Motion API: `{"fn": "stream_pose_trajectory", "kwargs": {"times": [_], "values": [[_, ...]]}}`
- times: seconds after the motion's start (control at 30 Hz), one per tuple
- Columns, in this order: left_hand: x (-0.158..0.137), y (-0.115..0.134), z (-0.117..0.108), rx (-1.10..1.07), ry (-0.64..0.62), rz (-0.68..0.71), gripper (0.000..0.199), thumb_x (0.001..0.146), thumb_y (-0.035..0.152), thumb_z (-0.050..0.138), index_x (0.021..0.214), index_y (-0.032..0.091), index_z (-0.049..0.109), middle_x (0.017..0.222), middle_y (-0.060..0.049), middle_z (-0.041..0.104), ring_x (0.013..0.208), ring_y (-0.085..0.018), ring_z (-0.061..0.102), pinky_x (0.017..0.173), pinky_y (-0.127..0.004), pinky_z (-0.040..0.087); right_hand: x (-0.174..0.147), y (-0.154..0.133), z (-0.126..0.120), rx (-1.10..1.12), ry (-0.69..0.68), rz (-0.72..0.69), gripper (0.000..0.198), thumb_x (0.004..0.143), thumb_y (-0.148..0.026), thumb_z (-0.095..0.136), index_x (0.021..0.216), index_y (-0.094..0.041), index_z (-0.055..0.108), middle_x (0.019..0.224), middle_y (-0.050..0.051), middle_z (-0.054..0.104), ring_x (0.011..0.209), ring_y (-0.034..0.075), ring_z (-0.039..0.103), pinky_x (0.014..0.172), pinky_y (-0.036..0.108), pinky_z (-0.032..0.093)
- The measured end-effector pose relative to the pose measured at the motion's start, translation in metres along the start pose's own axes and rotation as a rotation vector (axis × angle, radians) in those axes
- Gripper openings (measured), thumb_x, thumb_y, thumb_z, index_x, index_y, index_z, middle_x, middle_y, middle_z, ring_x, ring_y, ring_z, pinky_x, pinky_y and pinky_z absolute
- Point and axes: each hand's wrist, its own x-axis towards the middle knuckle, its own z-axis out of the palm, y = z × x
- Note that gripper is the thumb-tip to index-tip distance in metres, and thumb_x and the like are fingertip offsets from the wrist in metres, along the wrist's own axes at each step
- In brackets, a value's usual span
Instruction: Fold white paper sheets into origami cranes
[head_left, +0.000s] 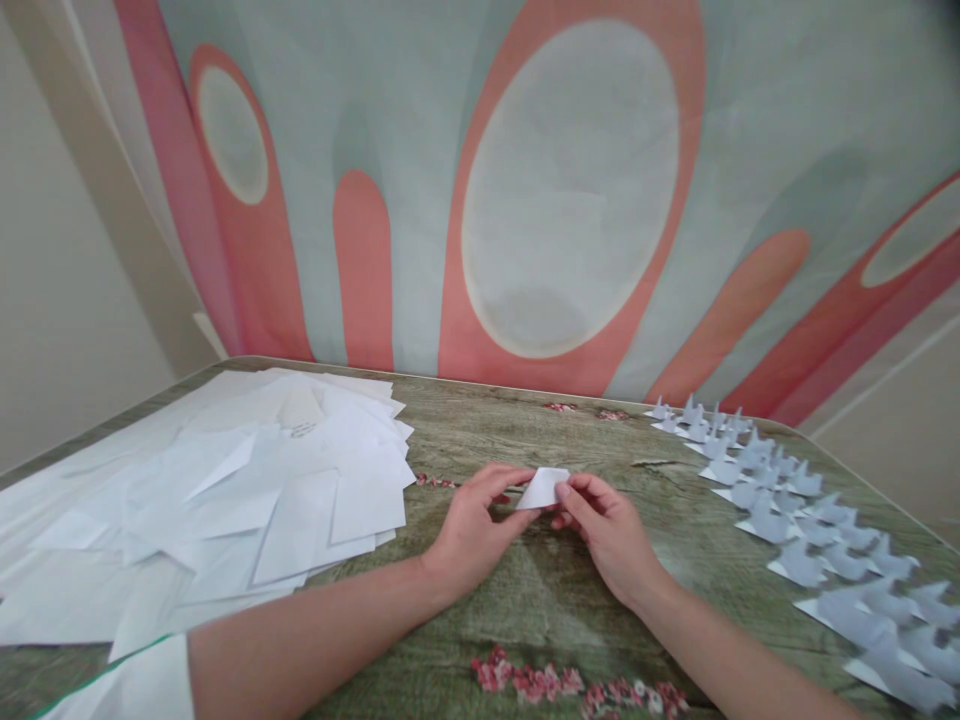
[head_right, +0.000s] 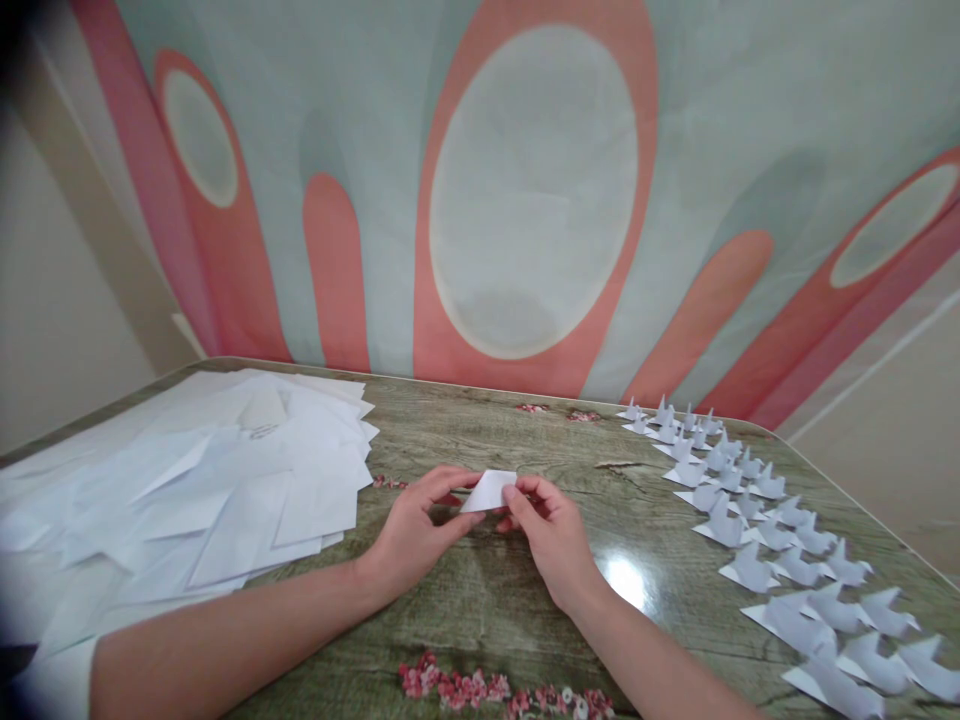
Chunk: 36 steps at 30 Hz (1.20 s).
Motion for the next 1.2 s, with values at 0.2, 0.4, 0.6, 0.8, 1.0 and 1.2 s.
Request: {"fn": "stream_pose_trajectory", "kwargs": {"times": [0.2, 0.4, 0.6, 0.8, 1.0, 1.2], "values": [[-0.001, 0.001, -0.001, 0.042, 0.016, 0.054, 0.034, 0.076, 0.015, 0.061, 0.109, 0.024, 0.061, 0.103, -0.004, 0.06, 0.096, -0.017, 0.054, 0.085, -0.029, 0.045, -0.004, -0.003, 0.004, 0.004, -0.012, -0.02, 0.028, 0.074, -0.045, 0.063, 0.082, -0.019, 0.055, 0.073, 0.002, 0.062, 0.063, 0.015, 0.057, 0.057, 0.026, 0.048], [0.0, 0.001, -0.001, 0.026, -0.021, 0.056, 0.031, 0.076, 0.015, 0.061, 0.105, 0.024, 0.063, 0.099, -0.004, 0.06, 0.094, -0.017, 0.055, 0.086, -0.029, 0.044, -0.003, -0.008, 0.003, -0.197, -0.003, -0.106, 0.029, 0.074, -0.047, 0.06, 0.079, -0.018, 0.058, 0.068, 0.0, 0.057, 0.055, 0.011, 0.05, 0.053, 0.023, 0.043], [-0.001, -0.001, -0.001, 0.018, -0.037, 0.06, 0.031, 0.077, 0.015, 0.06, 0.107, 0.024, 0.062, 0.099, -0.004, 0.06, 0.094, -0.017, 0.054, 0.085, -0.028, 0.043, -0.003, -0.007, -0.002, -0.385, 0.016, -0.209, 0.027, 0.078, -0.043, 0.057, 0.081, -0.017, 0.062, 0.069, 0.001, 0.058, 0.062, 0.014, 0.05, 0.059, 0.025, 0.04], [-0.001, -0.001, -0.001, 0.025, -0.053, 0.064, 0.034, 0.074, 0.009, 0.06, 0.104, 0.024, 0.063, 0.097, -0.002, 0.06, 0.093, -0.016, 0.055, 0.086, -0.027, 0.043, -0.005, -0.012, -0.001, -0.451, 0.003, -0.253, 0.025, 0.08, -0.041, 0.055, 0.082, -0.018, 0.064, 0.07, 0.001, 0.058, 0.062, 0.014, 0.049, 0.058, 0.025, 0.038], [-0.002, -0.002, 0.0, 0.05, -0.063, 0.069, 0.036, 0.072, 0.005, 0.059, 0.103, 0.024, 0.064, 0.096, -0.002, 0.06, 0.092, -0.016, 0.055, 0.085, -0.027, 0.043, -0.006, -0.015, 0.0, -0.48, 0.008, -0.304, 0.02, 0.08, -0.036, 0.055, 0.082, -0.019, 0.066, 0.072, 0.002, 0.06, 0.065, 0.015, 0.051, 0.06, 0.026, 0.038], [-0.004, -0.003, 0.0, 0.093, -0.07, 0.093, 0.038, 0.072, 0.004, 0.059, 0.103, 0.025, 0.063, 0.095, -0.002, 0.06, 0.091, -0.015, 0.055, 0.084, -0.027, 0.043, -0.007, -0.015, 0.001, -0.47, -0.009, -0.336, 0.017, 0.081, -0.033, 0.055, 0.08, -0.02, 0.066, 0.073, 0.002, 0.06, 0.07, 0.016, 0.054, 0.066, 0.027, 0.04]]}}
